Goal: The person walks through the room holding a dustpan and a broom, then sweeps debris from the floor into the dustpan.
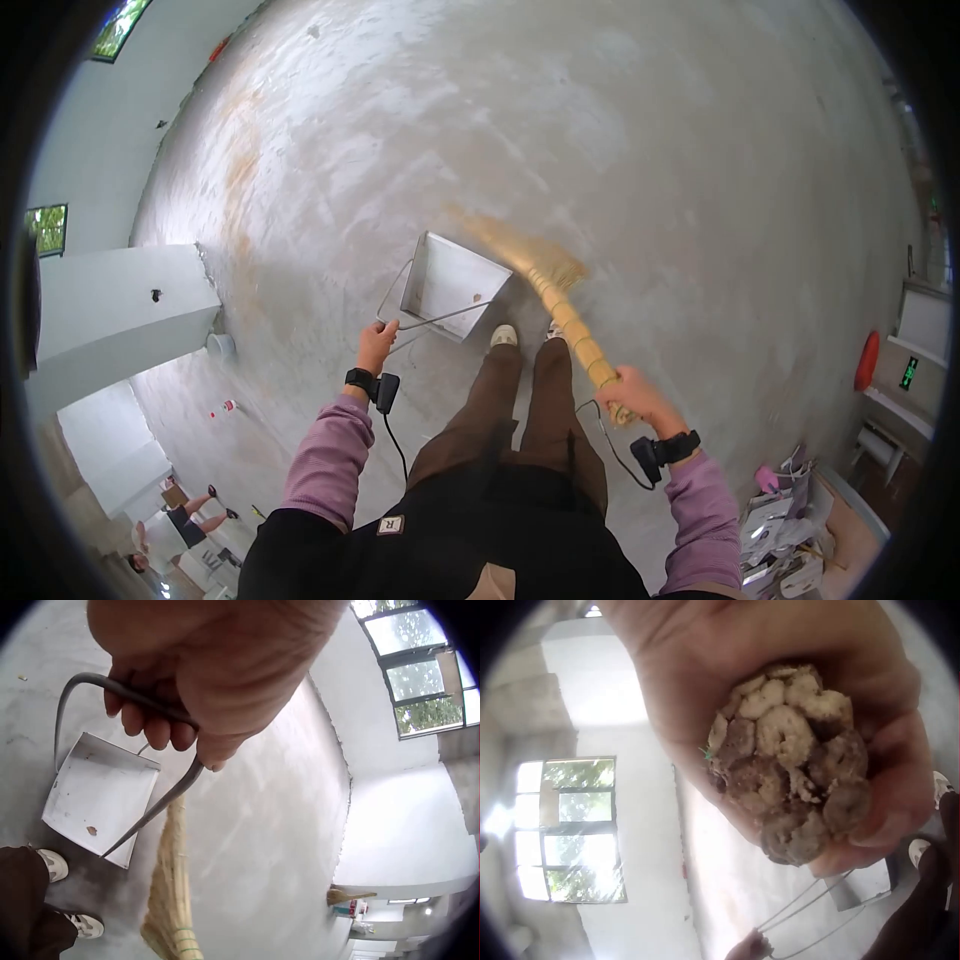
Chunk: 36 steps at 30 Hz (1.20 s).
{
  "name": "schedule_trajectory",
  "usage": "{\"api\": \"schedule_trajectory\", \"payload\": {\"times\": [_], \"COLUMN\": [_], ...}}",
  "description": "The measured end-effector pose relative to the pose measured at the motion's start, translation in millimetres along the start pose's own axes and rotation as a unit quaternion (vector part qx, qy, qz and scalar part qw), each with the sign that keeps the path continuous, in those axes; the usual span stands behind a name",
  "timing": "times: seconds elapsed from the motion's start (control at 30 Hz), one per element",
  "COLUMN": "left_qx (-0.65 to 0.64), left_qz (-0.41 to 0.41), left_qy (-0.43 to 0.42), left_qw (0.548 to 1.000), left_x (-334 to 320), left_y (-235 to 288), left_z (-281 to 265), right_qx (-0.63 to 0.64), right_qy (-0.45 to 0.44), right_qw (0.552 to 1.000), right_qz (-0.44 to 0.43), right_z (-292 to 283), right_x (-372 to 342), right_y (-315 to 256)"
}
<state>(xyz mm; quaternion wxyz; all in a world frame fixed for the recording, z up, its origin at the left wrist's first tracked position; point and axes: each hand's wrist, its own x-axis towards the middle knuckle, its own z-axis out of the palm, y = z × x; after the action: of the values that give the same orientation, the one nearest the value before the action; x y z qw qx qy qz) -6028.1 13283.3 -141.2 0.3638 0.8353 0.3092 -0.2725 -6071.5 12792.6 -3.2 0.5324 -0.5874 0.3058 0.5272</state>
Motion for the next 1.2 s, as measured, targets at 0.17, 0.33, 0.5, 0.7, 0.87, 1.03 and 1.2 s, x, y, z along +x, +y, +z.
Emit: {"api": "schedule_trajectory", "payload": {"times": [0.17, 0.33, 0.5, 0.7, 0.87, 1.03, 1.2], "left_qx": [0.003, -0.023, -0.026, -0.098, -0.021, -0.017, -0.037], "left_qz": [-0.007, -0.068, -0.085, -0.089, -0.048, -0.114, -0.097], "left_qy": [0.034, 0.015, -0.006, 0.008, -0.031, -0.062, -0.059], "left_qw": [0.999, 0.997, 0.996, 0.991, 0.998, 0.991, 0.993], "left_x": [4.8, -47.3, -56.9, -58.2, -59.5, -59.0, -48.2], "left_y": [-64.7, -182.8, -225.7, -234.8, -279.7, -219.3, -202.3], "left_z": [15.5, 45.1, 30.9, 29.9, 21.3, 30.7, 33.5], "right_qx": [0.121, -0.036, -0.308, -0.412, -0.257, -0.016, 0.206], "right_qy": [0.023, 0.057, 0.071, -0.051, -0.131, -0.015, 0.148], "right_qw": [0.991, 0.995, 0.947, 0.909, 0.957, 1.0, 0.967], "right_qz": [-0.043, -0.072, -0.06, -0.027, -0.027, 0.018, 0.034], "right_z": [-9.7, 63.1, 145.1, 156.1, 124.3, 102.5, 122.9], "right_x": [107.4, 211.8, 225.4, 139.5, 98.1, 23.2, 28.5], "right_y": [-14.1, 56.0, 139.2, 185.2, 208.2, 213.3, 274.5]}}
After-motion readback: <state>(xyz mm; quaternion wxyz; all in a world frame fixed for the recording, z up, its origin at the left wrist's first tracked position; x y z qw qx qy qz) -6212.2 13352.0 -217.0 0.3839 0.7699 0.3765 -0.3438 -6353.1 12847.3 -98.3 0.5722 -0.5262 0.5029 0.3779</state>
